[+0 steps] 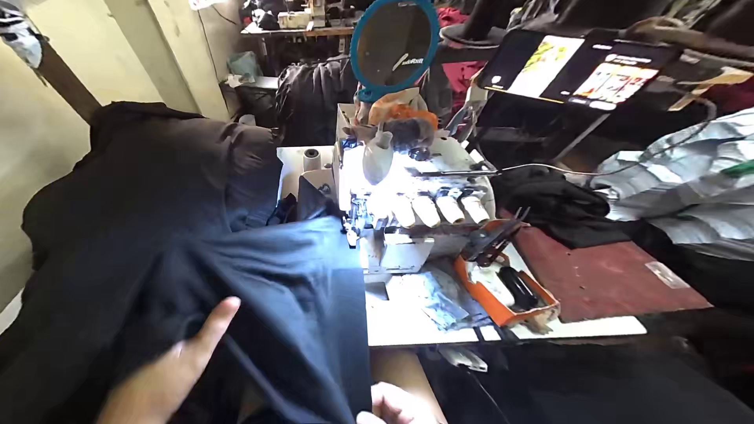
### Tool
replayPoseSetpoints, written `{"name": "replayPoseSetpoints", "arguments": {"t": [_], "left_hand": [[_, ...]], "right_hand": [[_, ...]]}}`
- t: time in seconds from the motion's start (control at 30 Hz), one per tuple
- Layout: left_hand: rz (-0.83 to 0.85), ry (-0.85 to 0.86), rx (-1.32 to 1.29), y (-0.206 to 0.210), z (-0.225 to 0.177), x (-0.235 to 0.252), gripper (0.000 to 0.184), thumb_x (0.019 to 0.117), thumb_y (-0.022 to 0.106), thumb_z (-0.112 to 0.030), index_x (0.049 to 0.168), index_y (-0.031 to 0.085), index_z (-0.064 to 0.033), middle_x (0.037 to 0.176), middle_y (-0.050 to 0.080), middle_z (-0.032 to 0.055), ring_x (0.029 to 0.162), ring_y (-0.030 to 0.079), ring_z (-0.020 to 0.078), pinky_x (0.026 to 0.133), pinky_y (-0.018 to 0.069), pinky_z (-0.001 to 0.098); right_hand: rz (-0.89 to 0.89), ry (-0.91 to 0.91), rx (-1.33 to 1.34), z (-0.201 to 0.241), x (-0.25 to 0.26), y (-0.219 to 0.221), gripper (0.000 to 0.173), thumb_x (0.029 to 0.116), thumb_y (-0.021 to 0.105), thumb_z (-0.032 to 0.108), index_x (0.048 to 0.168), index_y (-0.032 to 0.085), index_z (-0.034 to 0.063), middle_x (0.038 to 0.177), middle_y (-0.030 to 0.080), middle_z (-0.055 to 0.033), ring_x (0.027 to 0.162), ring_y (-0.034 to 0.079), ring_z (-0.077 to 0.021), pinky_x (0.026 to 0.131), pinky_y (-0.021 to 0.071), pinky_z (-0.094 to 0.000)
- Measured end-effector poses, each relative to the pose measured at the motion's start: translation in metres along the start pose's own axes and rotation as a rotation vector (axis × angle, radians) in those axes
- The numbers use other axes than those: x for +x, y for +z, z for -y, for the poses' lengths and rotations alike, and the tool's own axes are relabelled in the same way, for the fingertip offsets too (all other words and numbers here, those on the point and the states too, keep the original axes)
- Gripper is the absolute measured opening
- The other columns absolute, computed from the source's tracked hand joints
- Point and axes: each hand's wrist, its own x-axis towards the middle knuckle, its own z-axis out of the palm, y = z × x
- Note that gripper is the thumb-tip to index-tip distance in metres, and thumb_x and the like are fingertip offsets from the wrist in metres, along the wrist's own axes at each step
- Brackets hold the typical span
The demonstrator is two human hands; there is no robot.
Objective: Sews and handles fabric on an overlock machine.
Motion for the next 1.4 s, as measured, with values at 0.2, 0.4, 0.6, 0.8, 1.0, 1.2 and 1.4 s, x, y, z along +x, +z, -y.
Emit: {"name": "replayPoseSetpoints", "arguments": {"t": [0.2, 0.4, 0.6, 0.8, 1.0, 1.2, 1.4], "left_hand": [[0.251, 0.431, 0.05, 0.056, -0.045, 0.039, 0.027, 0.1009, 0.057, -0.033, 0.104, 0.078, -0.0163, 0.104, 0.076, -0.0005, 0.097, 0.072, 0.0132, 0.085, 0.0604, 0.0371], [-0.007, 0.491, 0.055, 0.142, -0.056, 0.046, 0.034, 0.0997, 0.054, -0.03, 0.117, 0.078, -0.0135, 0.122, 0.075, 0.003, 0.119, 0.069, 0.021, 0.104, 0.0529, 0.0458], [0.127, 0.487, 0.116, 0.149, -0.06, 0.101, 0.029, 0.0994, 0.058, -0.024, 0.116, 0.074, -0.0068, 0.124, 0.071, 0.0097, 0.122, 0.065, 0.025, 0.108, 0.049, 0.0477], [0.081, 0.517, 0.118, 0.156, -0.064, 0.142, 0.021, 0.0947, 0.063, -0.011, 0.112, 0.071, -0.0031, 0.119, 0.068, 0.0146, 0.113, 0.065, 0.0343, 0.093, 0.0525, 0.0548], [-0.054, 0.308, -0.198, 0.148, -0.053, 0.133, 0.015, 0.1009, 0.062, -0.012, 0.109, 0.069, -0.0008, 0.111, 0.069, 0.0162, 0.102, 0.068, 0.0288, 0.091, 0.0556, 0.048], [-0.331, 0.298, -0.57, 0.135, -0.039, 0.054, 0.012, 0.0941, 0.059, -0.004, 0.102, 0.066, 0.0008, 0.097, 0.067, 0.0052, 0.095, 0.064, 0.0038, 0.087, 0.0541, 0.0193], [-0.219, 0.437, -0.533, 0.15, -0.048, 0.012, 0.008, 0.0966, 0.067, -0.023, 0.096, 0.071, -0.0155, 0.101, 0.066, -0.0005, 0.106, 0.06, 0.0071, 0.098, 0.0482, 0.0224]], "right_hand": [[-0.18, 0.01, -0.013, 0.015, 0.047, -0.001, 0.016, 0.091, 0.067, 0.0, 0.107, 0.067, -0.0033, 0.083, 0.072, 0.0018, 0.072, 0.068, -0.0029, 0.07, 0.0587, -0.0243], [-0.321, -0.177, -0.202, 0.027, 0.094, -0.012, 0.042, 0.0875, 0.071, 0.006, 0.126, 0.054, 0.0022, 0.077, 0.066, 0.0083, 0.062, 0.059, 0.0023, 0.057, 0.051, -0.0166], [-0.411, -0.461, -0.599, 0.04, 0.13, -0.023, 0.024, 0.0949, 0.058, 0.014, 0.104, 0.079, 0.0127, 0.093, 0.076, 0.0041, 0.072, 0.064, 0.0061, 0.066, 0.0536, -0.0111], [-0.415, -0.446, -0.614, 0.042, 0.124, -0.018, 0.022, 0.0942, 0.058, 0.016, 0.098, 0.079, 0.0119, 0.081, 0.072, 0.0056, 0.066, 0.059, 0.007, 0.062, 0.05, -0.0102], [-0.41, -0.432, -0.579, 0.048, 0.117, -0.017, 0.018, 0.0931, 0.06, 0.015, 0.096, 0.076, 0.0079, 0.076, 0.068, 0.0049, 0.063, 0.056, 0.0074, 0.06, 0.0476, -0.009], [-0.38, -0.521, -0.514, 0.057, 0.127, -0.009, 0.026, 0.0969, 0.063, 0.017, 0.118, 0.074, 0.0048, 0.107, 0.073, -0.0023, 0.086, 0.067, 0.0011, 0.075, 0.0572, -0.0143], [-0.295, -0.56, -0.594, 0.044, 0.125, -0.023, 0.024, 0.0948, 0.054, 0.007, 0.107, 0.074, 0.0048, 0.105, 0.069, -0.0049, 0.096, 0.066, -0.004, 0.084, 0.0562, -0.0189]]}}
